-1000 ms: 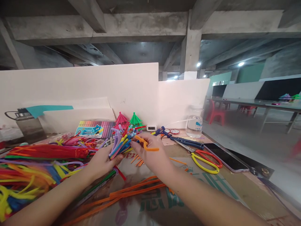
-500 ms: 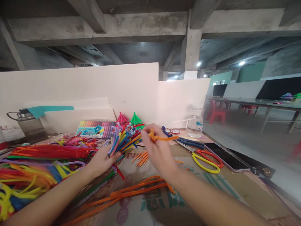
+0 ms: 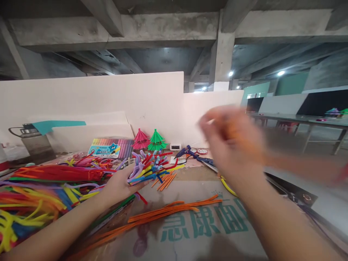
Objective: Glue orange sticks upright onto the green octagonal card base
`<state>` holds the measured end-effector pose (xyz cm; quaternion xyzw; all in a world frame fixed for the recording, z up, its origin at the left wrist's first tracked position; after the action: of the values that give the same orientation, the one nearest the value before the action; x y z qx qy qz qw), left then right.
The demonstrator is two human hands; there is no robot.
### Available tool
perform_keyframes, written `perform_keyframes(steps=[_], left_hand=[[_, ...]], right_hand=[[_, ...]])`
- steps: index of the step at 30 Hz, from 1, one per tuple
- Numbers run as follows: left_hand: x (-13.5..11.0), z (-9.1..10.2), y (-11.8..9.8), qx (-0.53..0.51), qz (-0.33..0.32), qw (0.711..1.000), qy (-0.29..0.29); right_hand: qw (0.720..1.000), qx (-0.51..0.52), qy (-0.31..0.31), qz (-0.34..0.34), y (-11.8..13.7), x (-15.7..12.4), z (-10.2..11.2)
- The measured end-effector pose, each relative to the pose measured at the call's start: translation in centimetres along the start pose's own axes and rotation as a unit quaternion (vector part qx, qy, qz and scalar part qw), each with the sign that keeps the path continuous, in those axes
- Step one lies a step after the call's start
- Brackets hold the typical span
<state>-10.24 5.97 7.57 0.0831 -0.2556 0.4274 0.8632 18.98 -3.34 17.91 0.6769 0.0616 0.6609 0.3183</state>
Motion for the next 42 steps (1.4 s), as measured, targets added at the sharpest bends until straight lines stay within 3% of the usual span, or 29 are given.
perform_keyframes(steps=[1,4,6,10,16,24,29,32,39,42], left_hand=[[0.0,-0.1,0.1,0.000,-0.003,1.000,0.000],[-0.1,-0.1,0.2,-0.009,-0.019,1.000,-0.010],[-0.2,-0.1,0.2,-0.014,-0.029,0.999,-0.016],[-0.1,0.0,-0.1,-0.017,-0.039,0.999,-0.019],[0.0,0.4,-0.5,0.003,-0.036,0.999,-0.026],[-0.1,0.4,-0.7,0.015,-0.050,0.999,-0.014],[-0.1,0.6,-0.6,0.020,-0.045,0.999,-0.010],[-0.1,0.6,-0.6,0.019,-0.044,0.999,-0.004],[-0.3,0.2,-0.5,0.008,-0.048,0.999,0.003],[-0.3,0.2,-0.4,0.017,-0.052,0.999,-0.003]], right_hand=[[1.000,-0.022,0.020,0.005,-0.3,-0.2,-1.2],[0.981,-0.006,0.195,0.003,-1.7,-1.2,-5.5],[0.968,-0.002,0.251,-0.002,-2.8,-1.8,-7.1],[0.964,-0.013,0.267,0.009,-3.9,-2.3,-7.6],[0.954,-0.005,0.297,0.035,-3.6,-2.6,-7.6],[0.958,-0.010,0.283,0.034,-3.6,-3.1,-8.2],[0.974,0.072,0.209,-0.055,-3.0,-2.4,-7.6],[0.977,0.062,0.171,-0.110,-2.3,-1.5,-6.6],[0.954,0.016,0.293,-0.052,-1.7,-1.6,-6.6],[0.949,-0.015,0.306,-0.079,-2.4,-1.9,-6.8]])
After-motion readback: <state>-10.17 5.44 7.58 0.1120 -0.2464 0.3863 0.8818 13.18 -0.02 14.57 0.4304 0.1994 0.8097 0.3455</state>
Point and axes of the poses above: each hand's wrist, its own x-axis towards the middle knuckle, its own z-axis out of the back of the hand, y = z × x, the point moved 3 cm from there along x, towards the middle knuckle, and after that the axes turned 11 degrees about x, right-handed, at the moved point
